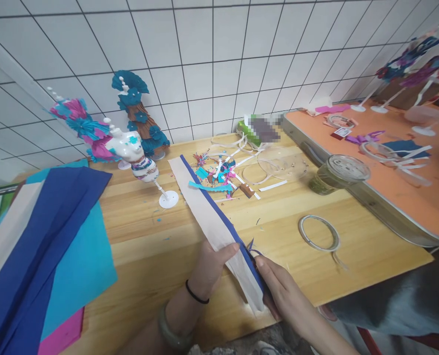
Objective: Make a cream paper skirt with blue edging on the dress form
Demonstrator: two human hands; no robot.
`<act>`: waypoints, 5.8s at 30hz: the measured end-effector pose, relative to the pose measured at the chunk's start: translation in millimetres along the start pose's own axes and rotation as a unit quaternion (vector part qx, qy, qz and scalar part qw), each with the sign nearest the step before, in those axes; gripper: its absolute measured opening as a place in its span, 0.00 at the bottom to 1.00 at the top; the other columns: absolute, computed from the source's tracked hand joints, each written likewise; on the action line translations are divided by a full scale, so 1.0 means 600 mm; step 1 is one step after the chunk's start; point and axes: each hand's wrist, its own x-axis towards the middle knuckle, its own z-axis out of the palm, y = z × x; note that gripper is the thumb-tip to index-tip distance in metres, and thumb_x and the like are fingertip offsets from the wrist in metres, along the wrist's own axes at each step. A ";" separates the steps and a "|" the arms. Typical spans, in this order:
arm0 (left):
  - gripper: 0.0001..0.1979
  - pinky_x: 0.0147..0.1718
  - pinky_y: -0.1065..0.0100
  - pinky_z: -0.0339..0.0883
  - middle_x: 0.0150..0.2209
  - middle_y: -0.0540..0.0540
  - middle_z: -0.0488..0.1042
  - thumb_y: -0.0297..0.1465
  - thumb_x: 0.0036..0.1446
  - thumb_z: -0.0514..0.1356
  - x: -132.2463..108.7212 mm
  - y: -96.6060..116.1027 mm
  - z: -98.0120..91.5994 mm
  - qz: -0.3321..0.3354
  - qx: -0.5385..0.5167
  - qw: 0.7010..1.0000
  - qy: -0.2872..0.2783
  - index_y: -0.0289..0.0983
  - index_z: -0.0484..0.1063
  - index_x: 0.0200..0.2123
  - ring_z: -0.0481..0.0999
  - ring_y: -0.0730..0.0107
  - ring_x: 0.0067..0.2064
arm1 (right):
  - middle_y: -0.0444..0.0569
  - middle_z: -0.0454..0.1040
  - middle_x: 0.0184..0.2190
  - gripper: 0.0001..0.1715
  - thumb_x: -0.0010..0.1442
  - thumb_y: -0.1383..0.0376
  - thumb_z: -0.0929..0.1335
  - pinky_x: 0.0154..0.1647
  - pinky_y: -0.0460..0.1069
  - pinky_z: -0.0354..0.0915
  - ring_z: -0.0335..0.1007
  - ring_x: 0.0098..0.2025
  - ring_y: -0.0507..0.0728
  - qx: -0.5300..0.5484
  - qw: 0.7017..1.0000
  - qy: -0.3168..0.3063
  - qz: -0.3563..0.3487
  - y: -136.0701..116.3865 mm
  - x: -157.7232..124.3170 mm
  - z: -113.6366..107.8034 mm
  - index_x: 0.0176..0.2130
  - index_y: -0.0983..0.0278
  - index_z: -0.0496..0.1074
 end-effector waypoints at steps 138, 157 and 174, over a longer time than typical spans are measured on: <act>0.16 0.41 0.61 0.70 0.34 0.45 0.79 0.27 0.38 0.70 -0.002 0.015 -0.001 -0.043 -0.062 0.992 -0.100 0.34 0.74 0.35 0.78 0.58 0.39 | 0.49 0.72 0.36 0.16 0.52 0.55 0.71 0.44 0.50 0.63 0.67 0.41 0.57 0.025 0.988 0.005 -0.150 -0.025 0.039 -0.034 0.35 0.62 0.68; 0.18 0.43 0.60 0.68 0.35 0.45 0.79 0.28 0.39 0.70 0.004 0.005 -0.002 -0.020 -0.016 0.998 -0.058 0.35 0.74 0.37 0.77 0.59 0.40 | 0.51 0.75 0.33 0.15 0.51 0.55 0.71 0.44 0.51 0.63 0.69 0.40 0.58 0.034 0.984 0.102 -0.141 -0.036 0.056 -0.054 0.30 0.62 0.65; 0.22 0.37 0.63 0.70 0.36 0.43 0.80 0.28 0.38 0.70 0.004 0.004 0.000 -0.029 -0.030 0.998 -0.038 0.34 0.71 0.39 0.77 0.63 0.36 | 0.37 0.49 0.18 0.29 0.63 0.45 0.54 0.20 0.45 0.45 0.43 0.19 0.48 0.010 0.993 -0.116 0.017 0.015 -0.002 -0.059 0.34 0.64 0.66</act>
